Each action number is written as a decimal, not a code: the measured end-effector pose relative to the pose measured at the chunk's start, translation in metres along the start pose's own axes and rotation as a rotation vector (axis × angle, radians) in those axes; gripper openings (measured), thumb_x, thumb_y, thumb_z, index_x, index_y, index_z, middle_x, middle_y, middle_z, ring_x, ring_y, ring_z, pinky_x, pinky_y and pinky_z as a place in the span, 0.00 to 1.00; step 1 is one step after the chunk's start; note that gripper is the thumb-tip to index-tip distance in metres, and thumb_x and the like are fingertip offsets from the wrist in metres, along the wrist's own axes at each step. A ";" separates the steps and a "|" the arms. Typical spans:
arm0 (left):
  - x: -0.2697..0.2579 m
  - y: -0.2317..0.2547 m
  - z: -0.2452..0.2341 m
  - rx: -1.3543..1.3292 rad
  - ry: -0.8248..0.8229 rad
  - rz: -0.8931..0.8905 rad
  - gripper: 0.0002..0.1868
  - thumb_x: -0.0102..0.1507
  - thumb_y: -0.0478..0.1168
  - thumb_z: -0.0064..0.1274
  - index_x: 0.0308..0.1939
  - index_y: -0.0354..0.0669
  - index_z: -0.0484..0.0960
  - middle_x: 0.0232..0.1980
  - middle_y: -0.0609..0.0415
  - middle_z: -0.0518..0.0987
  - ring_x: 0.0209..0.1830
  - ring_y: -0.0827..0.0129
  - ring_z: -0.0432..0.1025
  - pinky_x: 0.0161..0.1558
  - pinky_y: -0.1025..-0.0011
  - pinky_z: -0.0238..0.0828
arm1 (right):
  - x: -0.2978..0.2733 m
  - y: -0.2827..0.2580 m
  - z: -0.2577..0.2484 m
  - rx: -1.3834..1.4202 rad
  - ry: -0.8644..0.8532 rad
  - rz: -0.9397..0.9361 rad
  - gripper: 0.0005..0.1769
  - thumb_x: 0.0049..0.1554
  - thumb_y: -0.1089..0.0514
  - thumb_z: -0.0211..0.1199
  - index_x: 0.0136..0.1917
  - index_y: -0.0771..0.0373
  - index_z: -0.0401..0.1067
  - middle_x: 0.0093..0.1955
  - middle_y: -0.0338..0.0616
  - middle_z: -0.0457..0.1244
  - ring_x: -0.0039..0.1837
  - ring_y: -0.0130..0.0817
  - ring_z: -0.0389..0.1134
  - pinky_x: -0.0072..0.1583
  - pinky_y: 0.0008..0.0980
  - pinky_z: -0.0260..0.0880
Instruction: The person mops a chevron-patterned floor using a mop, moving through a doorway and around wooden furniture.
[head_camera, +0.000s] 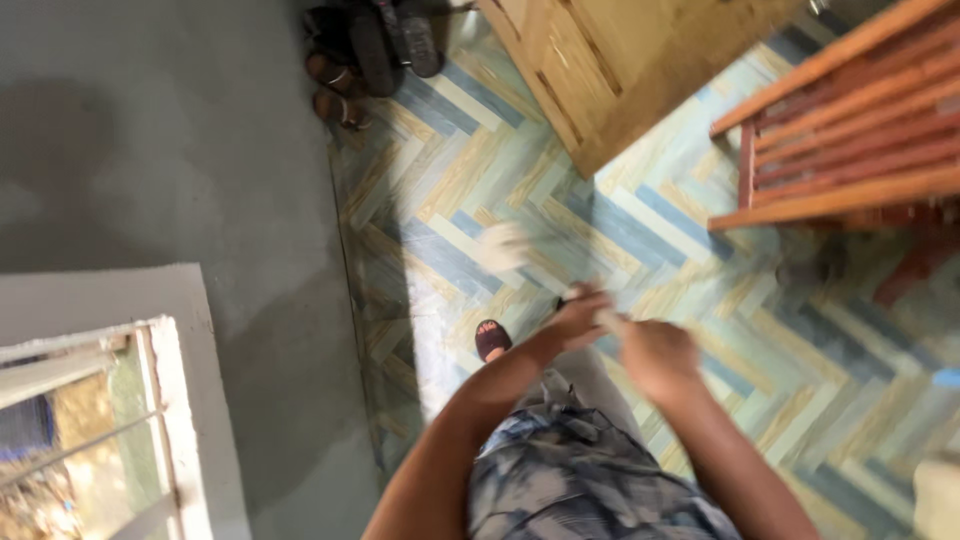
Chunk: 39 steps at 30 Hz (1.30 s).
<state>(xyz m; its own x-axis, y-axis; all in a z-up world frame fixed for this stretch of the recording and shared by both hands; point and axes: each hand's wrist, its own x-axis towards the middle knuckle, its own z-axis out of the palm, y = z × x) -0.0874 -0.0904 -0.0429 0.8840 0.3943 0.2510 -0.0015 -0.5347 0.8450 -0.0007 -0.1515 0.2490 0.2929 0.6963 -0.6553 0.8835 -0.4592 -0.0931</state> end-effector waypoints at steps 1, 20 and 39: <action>0.017 0.007 0.010 -0.054 -0.139 -0.041 0.22 0.51 0.41 0.63 0.47 0.44 0.76 0.51 0.44 0.76 0.60 0.45 0.66 0.61 0.54 0.64 | -0.015 0.000 -0.010 -0.044 -0.050 0.093 0.27 0.56 0.55 0.58 0.69 0.45 0.65 0.45 0.53 0.71 0.48 0.52 0.74 0.51 0.50 0.74; -0.238 0.015 -0.106 0.163 0.062 -0.786 0.37 0.47 0.36 0.66 0.62 0.48 0.76 0.72 0.22 0.56 0.76 0.30 0.43 0.70 0.43 0.44 | 0.020 -0.152 0.188 -0.004 0.162 -0.434 0.13 0.60 0.59 0.52 0.57 0.57 0.73 0.41 0.51 0.71 0.44 0.48 0.75 0.43 0.48 0.73; -0.109 0.145 0.145 0.063 -0.200 -0.310 0.20 0.56 0.44 0.62 0.51 0.51 0.78 0.63 0.52 0.77 0.68 0.54 0.67 0.62 0.58 0.68 | -0.186 0.076 0.137 -0.017 0.086 -0.027 0.24 0.56 0.59 0.57 0.66 0.57 0.64 0.40 0.55 0.71 0.44 0.53 0.74 0.46 0.50 0.75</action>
<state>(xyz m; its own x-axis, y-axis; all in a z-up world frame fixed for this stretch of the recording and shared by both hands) -0.1168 -0.3190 -0.0165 0.9118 0.3943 -0.1150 0.3042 -0.4601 0.8342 -0.0383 -0.3909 0.2611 0.2982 0.7535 -0.5860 0.8974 -0.4305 -0.0968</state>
